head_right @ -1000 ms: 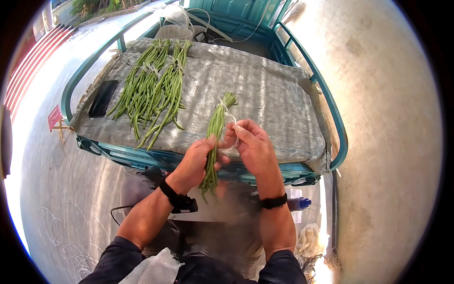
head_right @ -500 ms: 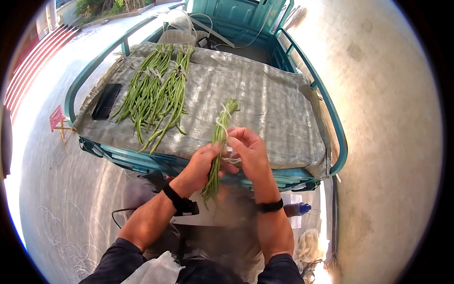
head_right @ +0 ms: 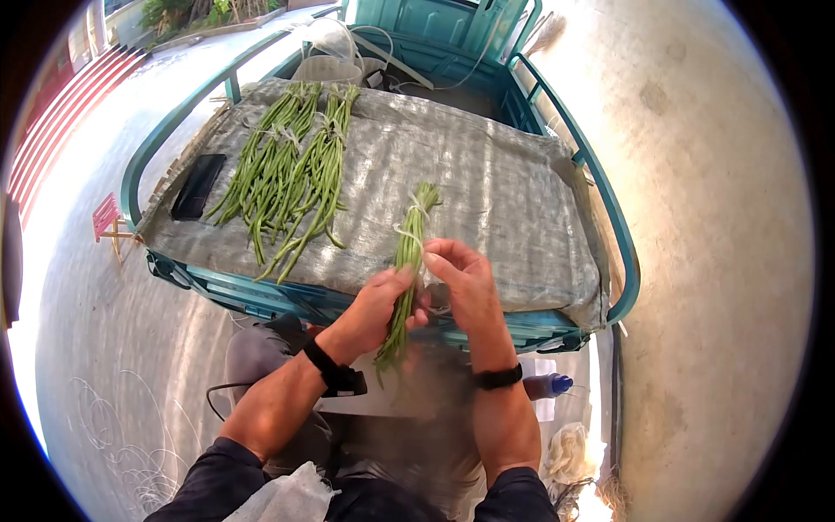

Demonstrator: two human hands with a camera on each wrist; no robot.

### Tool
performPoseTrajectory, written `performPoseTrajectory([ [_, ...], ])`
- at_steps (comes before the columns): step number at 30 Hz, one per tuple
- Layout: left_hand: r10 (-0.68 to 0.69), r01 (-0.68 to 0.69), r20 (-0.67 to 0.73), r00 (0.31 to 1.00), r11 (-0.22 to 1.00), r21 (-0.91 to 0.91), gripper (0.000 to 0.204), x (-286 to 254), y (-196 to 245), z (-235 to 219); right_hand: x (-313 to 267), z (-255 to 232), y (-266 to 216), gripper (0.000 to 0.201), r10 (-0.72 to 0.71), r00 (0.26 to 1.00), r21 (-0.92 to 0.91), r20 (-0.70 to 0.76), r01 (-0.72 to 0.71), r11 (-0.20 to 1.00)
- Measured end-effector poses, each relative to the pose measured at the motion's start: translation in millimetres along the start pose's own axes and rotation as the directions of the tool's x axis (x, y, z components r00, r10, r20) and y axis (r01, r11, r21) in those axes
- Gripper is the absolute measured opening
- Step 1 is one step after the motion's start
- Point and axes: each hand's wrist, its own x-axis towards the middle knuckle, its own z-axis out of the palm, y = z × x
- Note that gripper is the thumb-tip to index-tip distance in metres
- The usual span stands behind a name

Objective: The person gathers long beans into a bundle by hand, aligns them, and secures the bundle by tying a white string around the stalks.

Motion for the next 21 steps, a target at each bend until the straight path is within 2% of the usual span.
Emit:
performPoseTrajectory([
  [6, 0.004, -0.008, 0.053, 0.999, 0.998, 0.07, 0.036, 2, -3, -2, 3, 4, -5, 0.01, -0.019, 1.0, -0.125, 0.017, 0.021, 0.992],
  [7, 0.017, -0.023, 0.075, 0.997, 0.996, 0.087, 0.036, 2, -4, -2, 5, 4, -3, 0.009, -0.081, 0.996, -0.208, 0.023, 0.084, 0.974],
  [9, 0.023, -0.03, 0.05, 0.998, 0.99, 0.135, 0.036, 0, -2, 2, 9, 3, 2, 0.007, -0.201, 0.978, -0.367, 0.05, 0.205, 0.907],
  [13, 0.052, -0.056, 0.019, 0.998, 0.967, 0.248, 0.036, 2, -4, 3, 13, 6, -7, 0.008, -0.235, 0.965, -0.524, 0.117, 0.261, 0.811],
  [15, 0.078, -0.09, 0.054, 0.996, 0.947, 0.307, 0.036, 4, -6, 0, 15, 8, -15, 0.008, -0.249, 0.955, -0.611, 0.163, 0.296, 0.734],
  [18, 0.102, -0.119, 0.068, 0.992, 0.937, 0.328, 0.036, 4, -9, -2, 13, 18, -27, 0.008, -0.247, 0.926, -0.754, 0.287, 0.377, 0.538],
  [21, 0.107, -0.118, 0.054, 0.993, 0.936, 0.33, 0.036, 4, -9, -2, 14, 22, -23, 0.008, -0.304, 0.881, -0.757, 0.362, 0.468, 0.456],
])
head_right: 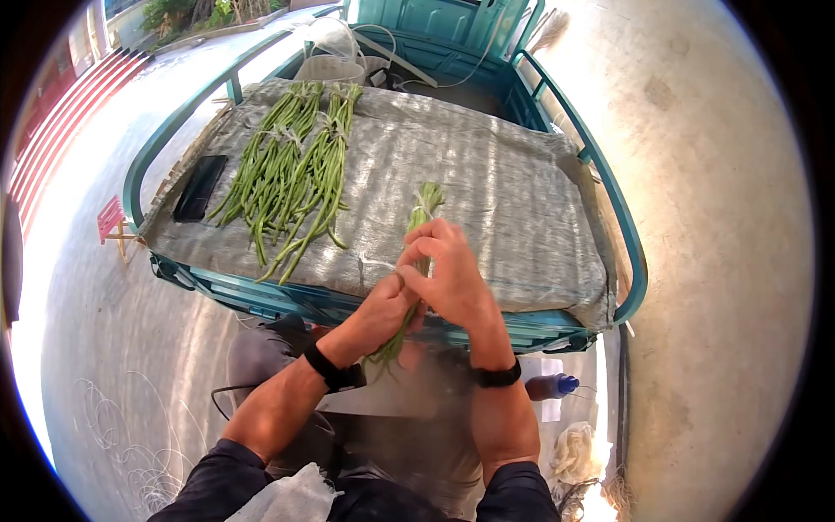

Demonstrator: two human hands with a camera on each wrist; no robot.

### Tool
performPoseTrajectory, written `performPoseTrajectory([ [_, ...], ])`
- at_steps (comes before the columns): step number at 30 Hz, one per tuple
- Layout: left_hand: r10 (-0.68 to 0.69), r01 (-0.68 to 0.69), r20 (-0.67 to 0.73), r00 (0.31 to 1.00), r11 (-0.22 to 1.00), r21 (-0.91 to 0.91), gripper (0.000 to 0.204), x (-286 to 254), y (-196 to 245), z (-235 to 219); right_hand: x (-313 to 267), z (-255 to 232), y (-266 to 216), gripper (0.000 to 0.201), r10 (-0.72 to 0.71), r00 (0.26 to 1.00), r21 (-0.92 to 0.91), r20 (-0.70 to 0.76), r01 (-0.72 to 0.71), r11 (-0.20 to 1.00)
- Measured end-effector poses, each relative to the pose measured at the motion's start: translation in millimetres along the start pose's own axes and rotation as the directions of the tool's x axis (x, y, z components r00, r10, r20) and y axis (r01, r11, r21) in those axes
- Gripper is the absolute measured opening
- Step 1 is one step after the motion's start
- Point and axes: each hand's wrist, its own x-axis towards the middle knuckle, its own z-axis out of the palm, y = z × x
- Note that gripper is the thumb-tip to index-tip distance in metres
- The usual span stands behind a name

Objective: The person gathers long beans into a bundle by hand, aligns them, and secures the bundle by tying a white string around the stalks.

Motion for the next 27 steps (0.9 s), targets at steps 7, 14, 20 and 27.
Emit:
performPoseTrajectory([
  [7, -0.054, 0.05, -0.029, 0.998, 0.993, -0.111, 0.035, -1, 6, 5, 5, -3, -4, 0.007, 0.115, 0.984, 0.13, -0.133, -0.098, 0.987],
  [14, -0.105, 0.095, -0.002, 0.994, 0.912, -0.4, 0.035, -6, 28, 4, -21, -4, 47, 0.02, 0.548, 0.819, 0.79, 0.172, -0.447, 0.42],
  [20, -0.036, 0.061, 0.058, 0.998, 0.851, -0.521, 0.035, -7, 36, 3, -16, 11, 61, 0.033, 0.285, 0.831, 0.858, 0.478, -0.511, 0.052],
  [27, -0.058, 0.153, 0.175, 0.983, 0.786, -0.599, 0.029, -5, 50, 14, -3, 17, 15, 0.047, 0.18, 0.848, 0.865, 0.499, -0.502, -0.032],
])
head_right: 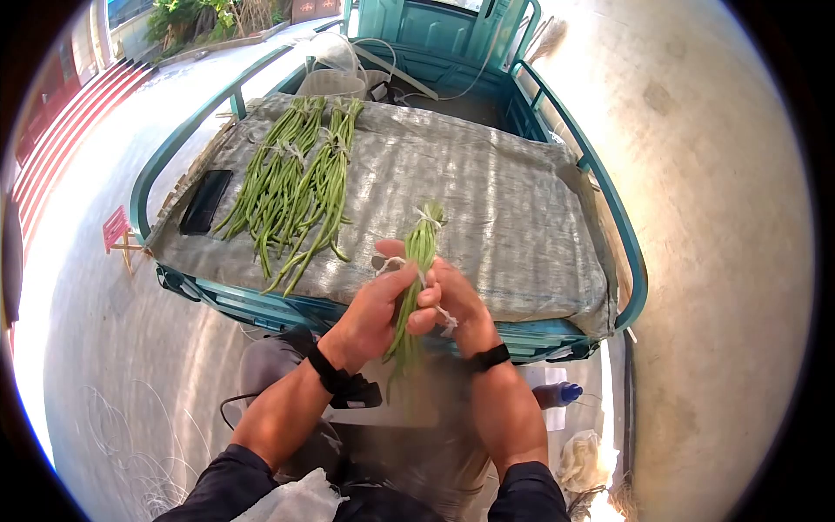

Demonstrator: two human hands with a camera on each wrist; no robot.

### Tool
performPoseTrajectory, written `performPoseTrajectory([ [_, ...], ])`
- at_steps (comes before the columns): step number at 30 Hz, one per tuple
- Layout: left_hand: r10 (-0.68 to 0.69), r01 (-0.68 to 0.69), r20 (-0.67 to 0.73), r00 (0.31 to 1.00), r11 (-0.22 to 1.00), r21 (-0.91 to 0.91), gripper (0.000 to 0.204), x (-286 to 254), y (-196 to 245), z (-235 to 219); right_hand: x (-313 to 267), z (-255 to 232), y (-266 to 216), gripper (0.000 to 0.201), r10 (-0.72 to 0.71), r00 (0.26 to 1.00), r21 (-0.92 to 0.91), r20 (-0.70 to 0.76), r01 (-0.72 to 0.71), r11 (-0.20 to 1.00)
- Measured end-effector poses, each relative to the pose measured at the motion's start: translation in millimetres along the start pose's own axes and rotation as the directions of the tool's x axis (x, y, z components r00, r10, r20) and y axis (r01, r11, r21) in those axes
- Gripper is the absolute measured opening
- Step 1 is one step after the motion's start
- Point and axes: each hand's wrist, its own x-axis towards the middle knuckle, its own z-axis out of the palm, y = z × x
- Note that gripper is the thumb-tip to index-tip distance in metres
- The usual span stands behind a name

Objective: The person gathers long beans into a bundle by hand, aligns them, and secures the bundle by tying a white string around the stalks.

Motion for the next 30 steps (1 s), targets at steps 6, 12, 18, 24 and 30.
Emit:
performPoseTrajectory([
  [6, -0.009, 0.009, 0.076, 0.997, 1.0, 0.0, 0.028, 1, 0, -1, 15, -10, 15, 0.043, -0.15, 0.988, -0.222, -0.044, 0.137, 0.965],
  [12, -0.004, 0.003, 0.06, 0.998, 1.0, 0.02, 0.035, -4, 10, -3, 8, -52, 8, 0.019, -0.039, 0.998, -0.046, 0.04, 0.041, 0.998],
  [18, -0.009, -0.003, 0.091, 0.996, 0.992, 0.13, 0.04, -6, 15, -6, -12, -23, -6, 0.011, -0.085, 0.986, -0.09, -0.145, 0.072, 0.993],
  [24, -0.015, 0.05, -0.093, 0.996, 0.921, 0.386, 0.039, -6, 16, -16, -21, -16, -14, 0.01, -0.236, 0.966, -0.643, -0.108, 0.114, 0.757],
  [30, 0.126, 0.049, -0.197, 0.972, 0.714, 0.698, 0.039, -1, 8, -16, -15, -29, -9, 0.009, -0.429, 0.903, -0.882, -0.02, 0.186, 0.433],
])
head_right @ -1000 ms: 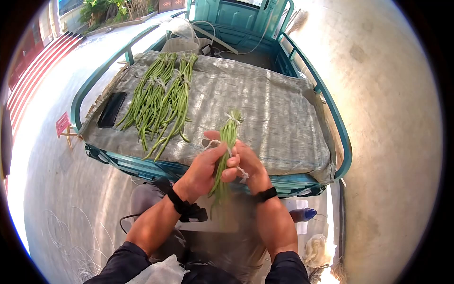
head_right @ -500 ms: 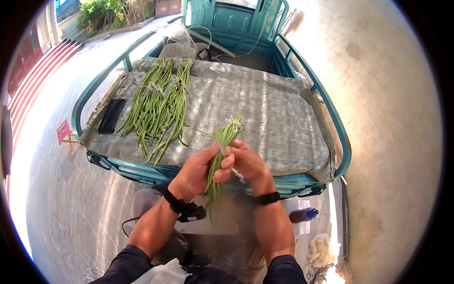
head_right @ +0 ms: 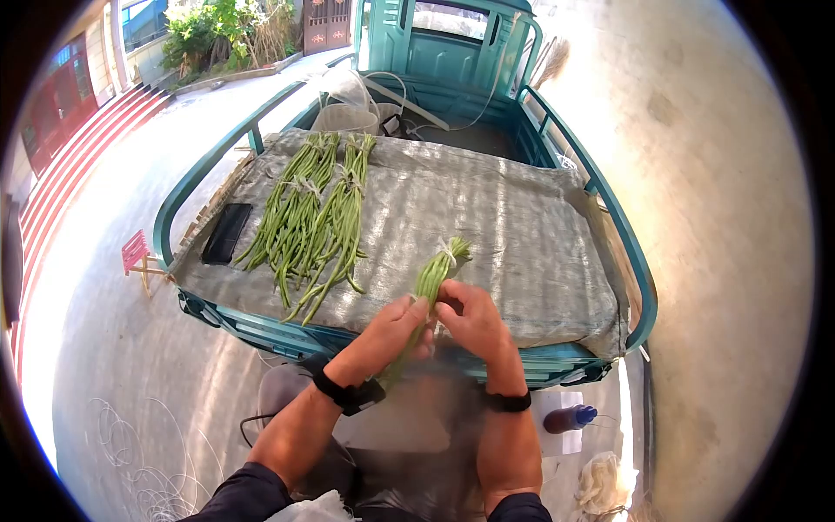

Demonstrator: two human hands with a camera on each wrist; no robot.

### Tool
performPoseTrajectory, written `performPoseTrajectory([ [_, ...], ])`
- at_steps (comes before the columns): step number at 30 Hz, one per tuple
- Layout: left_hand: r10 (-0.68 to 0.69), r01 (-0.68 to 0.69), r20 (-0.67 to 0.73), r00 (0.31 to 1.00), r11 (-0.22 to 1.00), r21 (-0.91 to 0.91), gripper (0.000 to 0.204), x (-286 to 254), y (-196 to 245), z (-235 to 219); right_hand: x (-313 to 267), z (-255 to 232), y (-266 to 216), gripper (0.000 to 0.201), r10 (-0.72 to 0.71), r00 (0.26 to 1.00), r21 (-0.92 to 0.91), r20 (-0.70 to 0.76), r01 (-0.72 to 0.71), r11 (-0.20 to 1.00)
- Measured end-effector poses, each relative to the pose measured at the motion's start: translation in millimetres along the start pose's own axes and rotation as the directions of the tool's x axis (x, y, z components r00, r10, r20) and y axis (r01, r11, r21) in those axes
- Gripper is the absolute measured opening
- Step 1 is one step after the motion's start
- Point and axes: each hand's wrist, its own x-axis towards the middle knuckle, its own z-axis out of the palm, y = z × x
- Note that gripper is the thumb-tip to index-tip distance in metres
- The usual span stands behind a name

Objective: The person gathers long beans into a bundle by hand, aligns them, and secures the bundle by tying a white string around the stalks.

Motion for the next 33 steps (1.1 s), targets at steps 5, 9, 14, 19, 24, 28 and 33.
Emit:
performPoseTrajectory([
  [5, 0.155, -0.152, -0.064, 0.986, 0.987, 0.055, 0.037, 6, -4, 4, -7, 0, -21, 0.013, -0.021, 1.0, 0.037, 0.008, 0.02, 0.999],
  [9, 0.243, -0.225, -0.063, 0.968, 0.95, 0.215, 0.04, 15, -16, -3, -10, -3, -31, 0.015, -0.026, 0.999, -0.176, 0.035, 0.032, 0.984],
  [14, 0.296, -0.197, -0.102, 0.95, 0.817, 0.542, 0.041, 19, -23, -9, -9, -1, -23, 0.018, -0.127, 0.992, -0.205, -0.023, 0.12, 0.971],
  [19, 0.354, -0.228, -0.065, 0.933, 0.72, 0.655, 0.044, 5, -2, -2, -12, -3, -12, 0.017, -0.071, 0.996, -0.105, -0.046, 0.066, 0.992],
  [24, 0.509, -0.304, -0.004, 0.861, 0.52, 0.798, 0.042, 7, 3, -3, -11, -6, -5, 0.015, -0.018, 0.998, 0.01, -0.056, 0.018, 1.0],
  [28, 0.483, -0.365, 0.093, 0.871, 0.508, 0.781, 0.039, 15, 13, -20, -5, -3, -12, 0.018, -0.051, 0.996, 0.003, -0.072, 0.052, 0.999],
  [33, 0.415, -0.372, 0.114, 0.902, 0.619, 0.691, 0.033, 12, 26, -33, -4, -4, -22, 0.022, 0.127, 0.992, 0.038, -0.001, -0.126, 0.991],
])
